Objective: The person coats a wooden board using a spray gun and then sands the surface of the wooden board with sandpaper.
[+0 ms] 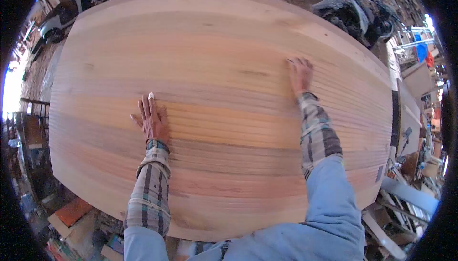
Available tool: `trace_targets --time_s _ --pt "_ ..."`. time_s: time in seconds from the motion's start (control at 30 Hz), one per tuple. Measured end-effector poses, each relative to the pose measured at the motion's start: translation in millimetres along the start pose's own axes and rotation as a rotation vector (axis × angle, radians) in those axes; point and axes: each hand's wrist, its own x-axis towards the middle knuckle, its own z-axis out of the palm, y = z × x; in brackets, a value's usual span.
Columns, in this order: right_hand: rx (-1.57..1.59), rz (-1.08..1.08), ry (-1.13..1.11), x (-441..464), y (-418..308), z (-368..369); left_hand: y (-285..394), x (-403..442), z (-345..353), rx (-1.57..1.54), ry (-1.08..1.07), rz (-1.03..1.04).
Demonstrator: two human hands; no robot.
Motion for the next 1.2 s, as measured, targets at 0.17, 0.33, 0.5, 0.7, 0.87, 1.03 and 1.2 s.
trace_targets --time_s 0.17,0.33,0.5,0.7,0.87,1.03,1.2 --pt "0.346 -0.213 -0.057 69.9 -193.9 83.1 12.5 0.9 -0.6 0.005 -0.015 -0.002" --pt "0.335 -0.241 -0.008 75.6 -195.7 91.4 1.0 1.6 3.3 -0.092 0.01 0.017" --pt "-0.214 -0.094 -0.11 -12.9 64.0 29.7 -3.4 2.2 19.0 -0.044 0.016 0.026" --pt "0.072 0.163 -0.069 -34.5 121.9 -26.1 3.0 2.4 10.1 -0.008 -0.027 -0.023" --pt "0.425 -0.249 0.16 55.7 -156.4 126.1 7.7 0.6 5.2 -0.028 -0.035 -0.018" --pt "0.489 -0.274 0.019 78.2 -269.8 118.7 5.0 -2.1 1.9 -0.053 0.005 0.016" --pt "0.259 -0.256 0.009 2.6 -28.6 64.8 1.7 -0.6 6.2 -0.07 0.008 0.018"
